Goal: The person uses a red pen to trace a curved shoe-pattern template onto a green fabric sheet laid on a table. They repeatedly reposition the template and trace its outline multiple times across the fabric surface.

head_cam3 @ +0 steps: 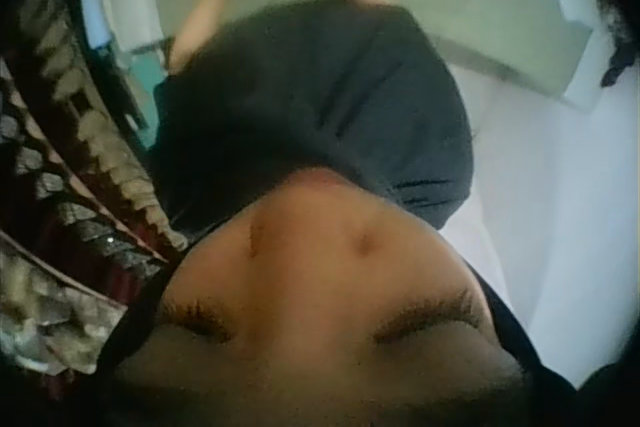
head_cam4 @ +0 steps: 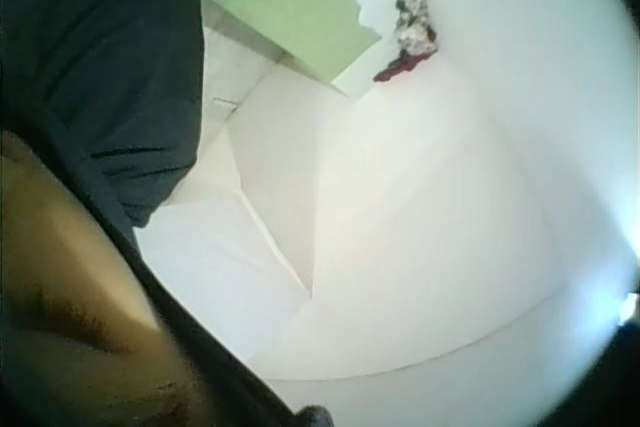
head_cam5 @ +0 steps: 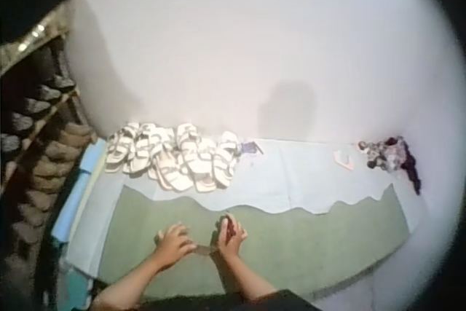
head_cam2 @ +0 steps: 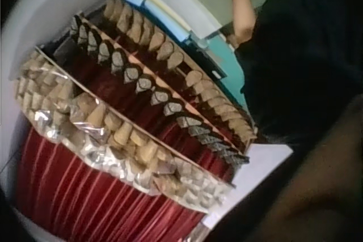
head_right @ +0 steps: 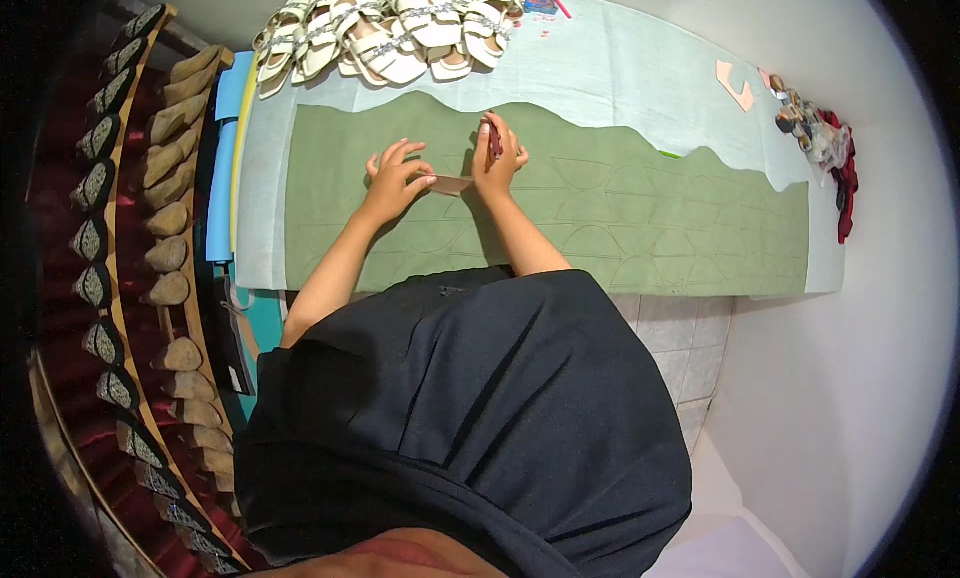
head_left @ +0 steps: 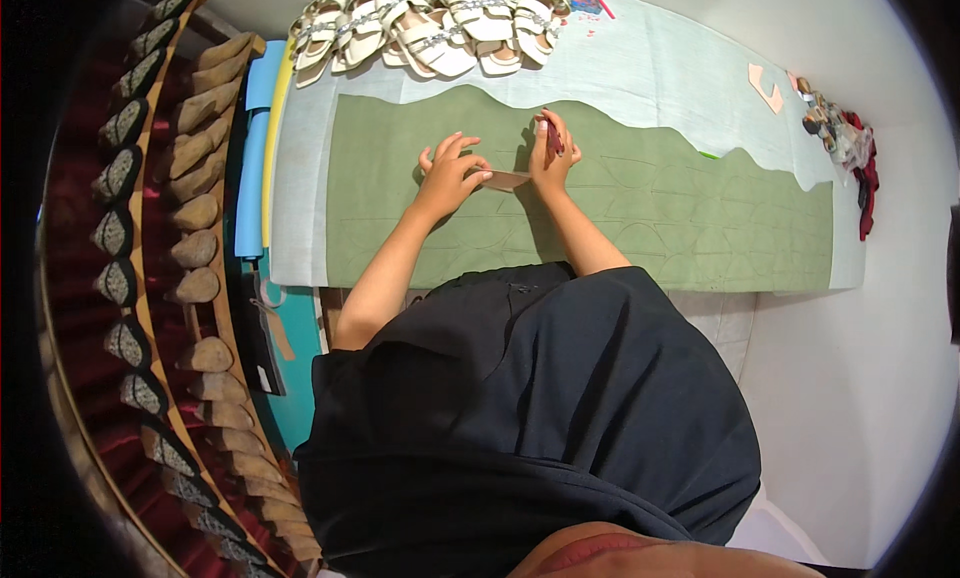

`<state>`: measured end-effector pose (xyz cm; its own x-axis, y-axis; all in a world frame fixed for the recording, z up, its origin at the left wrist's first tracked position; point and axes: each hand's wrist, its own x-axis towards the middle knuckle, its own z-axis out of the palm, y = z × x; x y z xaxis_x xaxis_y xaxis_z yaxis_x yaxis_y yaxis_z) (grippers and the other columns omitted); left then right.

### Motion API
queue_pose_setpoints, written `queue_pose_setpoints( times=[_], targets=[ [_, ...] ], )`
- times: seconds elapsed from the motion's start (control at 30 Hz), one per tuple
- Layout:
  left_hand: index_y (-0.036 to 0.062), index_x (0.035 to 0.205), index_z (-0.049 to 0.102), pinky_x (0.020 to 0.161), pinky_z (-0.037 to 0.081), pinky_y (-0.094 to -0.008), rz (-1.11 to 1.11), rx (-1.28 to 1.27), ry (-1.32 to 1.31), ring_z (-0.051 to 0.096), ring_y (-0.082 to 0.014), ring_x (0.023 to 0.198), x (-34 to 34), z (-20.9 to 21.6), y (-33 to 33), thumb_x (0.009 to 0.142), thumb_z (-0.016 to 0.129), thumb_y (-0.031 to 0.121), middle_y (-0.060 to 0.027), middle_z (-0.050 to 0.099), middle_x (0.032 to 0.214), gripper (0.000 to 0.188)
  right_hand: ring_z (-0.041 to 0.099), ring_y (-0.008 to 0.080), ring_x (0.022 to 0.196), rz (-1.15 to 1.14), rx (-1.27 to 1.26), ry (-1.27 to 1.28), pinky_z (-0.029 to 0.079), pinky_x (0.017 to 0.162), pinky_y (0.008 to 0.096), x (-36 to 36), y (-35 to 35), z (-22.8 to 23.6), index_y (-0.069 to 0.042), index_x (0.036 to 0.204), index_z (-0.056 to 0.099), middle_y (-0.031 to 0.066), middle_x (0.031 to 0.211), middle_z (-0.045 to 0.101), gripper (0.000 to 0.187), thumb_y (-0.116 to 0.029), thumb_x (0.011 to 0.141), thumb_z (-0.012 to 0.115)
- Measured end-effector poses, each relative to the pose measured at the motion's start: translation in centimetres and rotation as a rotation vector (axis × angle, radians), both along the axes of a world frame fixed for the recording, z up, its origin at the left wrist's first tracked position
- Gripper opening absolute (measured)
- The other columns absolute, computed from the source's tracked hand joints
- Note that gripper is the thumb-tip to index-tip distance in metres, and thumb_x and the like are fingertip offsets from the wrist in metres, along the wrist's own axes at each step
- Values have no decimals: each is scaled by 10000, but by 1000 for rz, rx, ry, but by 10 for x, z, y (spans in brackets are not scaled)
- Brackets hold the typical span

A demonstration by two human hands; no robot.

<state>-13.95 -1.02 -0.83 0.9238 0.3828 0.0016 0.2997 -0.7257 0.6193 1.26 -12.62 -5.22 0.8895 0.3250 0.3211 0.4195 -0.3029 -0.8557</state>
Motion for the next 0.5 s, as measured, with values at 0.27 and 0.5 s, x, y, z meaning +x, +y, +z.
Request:
queue_pose_setpoints(
  times=[0.27,0.5],
  targets=[
    [177,859,706,1065,49,-614,65,-21,138,223,-284,1413,-44,-11,5,833,667,340,-94,435,1422,169,532,201,1086,119,-215,-169,214,1003,504,2,-36,-16,-145,1144,589,30,1065,635,217,-219,958,506],
    [181,875,737,1063,72,-596,179,17,-45,286,-271,1382,-34,-16,-3,821,689,338,-51,483,1385,174,548,232,1079,201,-329,-248,237,984,569,-3,-35,-12,-135,1147,592,64,1037,643,227,-212,943,532]
  ],
)
